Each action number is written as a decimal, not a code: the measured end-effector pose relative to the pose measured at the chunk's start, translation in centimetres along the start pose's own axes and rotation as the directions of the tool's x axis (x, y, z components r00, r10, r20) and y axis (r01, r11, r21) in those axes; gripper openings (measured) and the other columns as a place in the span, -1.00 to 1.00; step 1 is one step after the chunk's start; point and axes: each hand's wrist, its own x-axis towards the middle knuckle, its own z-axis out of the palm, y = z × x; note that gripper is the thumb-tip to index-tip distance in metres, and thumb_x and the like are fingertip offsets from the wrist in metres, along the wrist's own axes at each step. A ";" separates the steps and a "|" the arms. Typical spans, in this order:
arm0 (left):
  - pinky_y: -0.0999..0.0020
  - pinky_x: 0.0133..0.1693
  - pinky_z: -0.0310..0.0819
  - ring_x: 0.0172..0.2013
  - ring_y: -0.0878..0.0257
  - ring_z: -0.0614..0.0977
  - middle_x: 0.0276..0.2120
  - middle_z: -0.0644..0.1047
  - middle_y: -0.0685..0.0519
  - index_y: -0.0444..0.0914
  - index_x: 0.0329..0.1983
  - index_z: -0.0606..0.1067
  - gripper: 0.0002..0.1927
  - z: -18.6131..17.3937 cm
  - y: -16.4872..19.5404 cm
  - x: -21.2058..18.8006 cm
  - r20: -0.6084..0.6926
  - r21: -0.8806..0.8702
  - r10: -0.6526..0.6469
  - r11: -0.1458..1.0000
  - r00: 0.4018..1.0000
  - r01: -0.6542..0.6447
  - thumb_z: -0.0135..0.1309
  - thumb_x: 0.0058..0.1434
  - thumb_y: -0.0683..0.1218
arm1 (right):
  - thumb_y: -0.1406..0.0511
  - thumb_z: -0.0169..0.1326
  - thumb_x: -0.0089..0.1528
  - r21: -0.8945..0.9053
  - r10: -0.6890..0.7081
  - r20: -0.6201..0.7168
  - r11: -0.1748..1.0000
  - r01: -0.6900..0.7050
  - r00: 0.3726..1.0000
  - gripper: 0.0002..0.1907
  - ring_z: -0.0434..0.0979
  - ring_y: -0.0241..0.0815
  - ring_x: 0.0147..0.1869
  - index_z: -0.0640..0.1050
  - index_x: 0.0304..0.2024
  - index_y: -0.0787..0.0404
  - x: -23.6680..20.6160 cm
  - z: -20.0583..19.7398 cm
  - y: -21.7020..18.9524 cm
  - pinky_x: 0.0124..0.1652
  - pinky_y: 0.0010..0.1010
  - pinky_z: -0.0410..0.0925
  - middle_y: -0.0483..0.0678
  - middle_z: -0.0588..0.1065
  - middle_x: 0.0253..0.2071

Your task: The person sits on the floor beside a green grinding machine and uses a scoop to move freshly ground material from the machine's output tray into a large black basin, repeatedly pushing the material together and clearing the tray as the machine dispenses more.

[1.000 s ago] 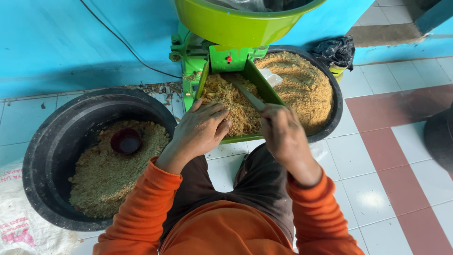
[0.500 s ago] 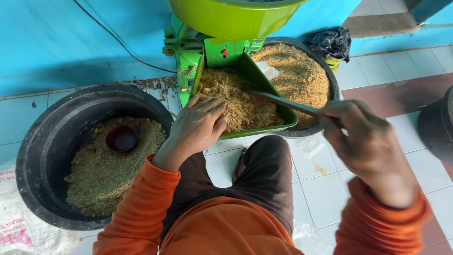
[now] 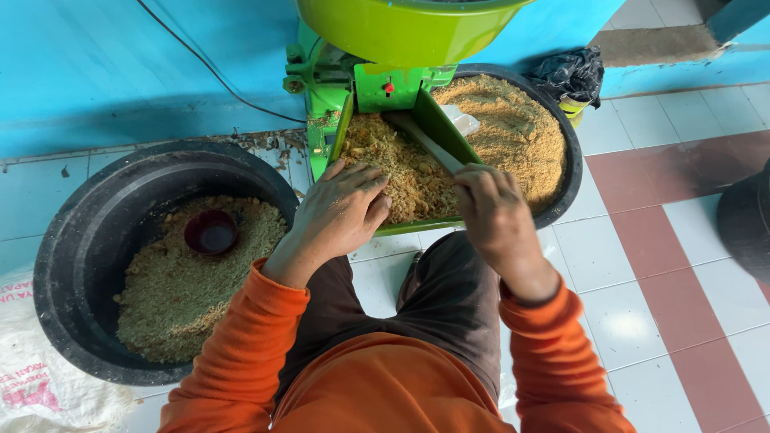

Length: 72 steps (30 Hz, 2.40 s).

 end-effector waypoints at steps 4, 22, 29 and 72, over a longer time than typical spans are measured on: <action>0.11 0.25 0.28 0.10 0.07 0.57 0.04 0.61 -0.06 -0.34 -0.01 0.61 -0.67 -0.5 0.2 0.2 0.011 -0.033 -0.016 0.999 1.000 0.016 0.06 0.31 -0.03 | 0.45 0.16 0.29 0.022 0.022 0.028 1.000 -0.023 0.999 -0.87 0.57 0.01 -0.04 0.52 -0.11 0.33 0.5 2.3 0.7 -0.03 -0.22 0.36 0.05 0.57 -0.07; 0.09 0.28 0.26 0.12 0.08 0.58 0.04 0.62 -0.07 -0.35 0.00 0.61 -0.65 0.3 0.0 -0.3 -0.033 -0.012 -0.009 1.000 0.999 0.009 0.05 0.33 -0.01 | 0.50 0.25 0.33 -0.189 0.196 -0.039 0.962 -0.199 0.980 -0.83 0.63 -0.14 -0.21 0.49 -0.12 0.34 -1.4 -14.8 -4.5 -0.19 -0.41 0.48 0.06 0.59 -0.13; 0.09 0.29 0.23 0.16 0.08 0.56 0.08 0.61 -0.06 -0.34 0.01 0.61 -0.64 0.4 -0.2 -0.3 0.008 -0.011 -0.027 1.000 1.000 0.027 0.01 0.36 0.01 | 0.49 0.25 0.25 -0.202 0.105 0.085 0.976 -0.086 0.991 -0.80 0.63 0.00 -0.10 0.47 -0.17 0.33 1.1 -13.5 -4.5 -0.15 -0.32 0.48 0.05 0.57 -0.12; 0.11 0.27 0.27 0.13 0.06 0.57 0.05 0.61 -0.09 -0.36 -0.04 0.62 -0.68 -0.2 0.4 -0.3 0.007 -0.046 -0.016 0.999 1.000 0.017 0.06 0.32 -0.04 | 0.53 0.20 0.31 -0.191 0.228 0.077 0.959 -0.210 0.971 -0.90 0.55 -0.13 -0.25 0.54 -0.16 0.37 0.4 -15.4 -1.6 -0.33 -0.41 0.43 0.07 0.56 -0.20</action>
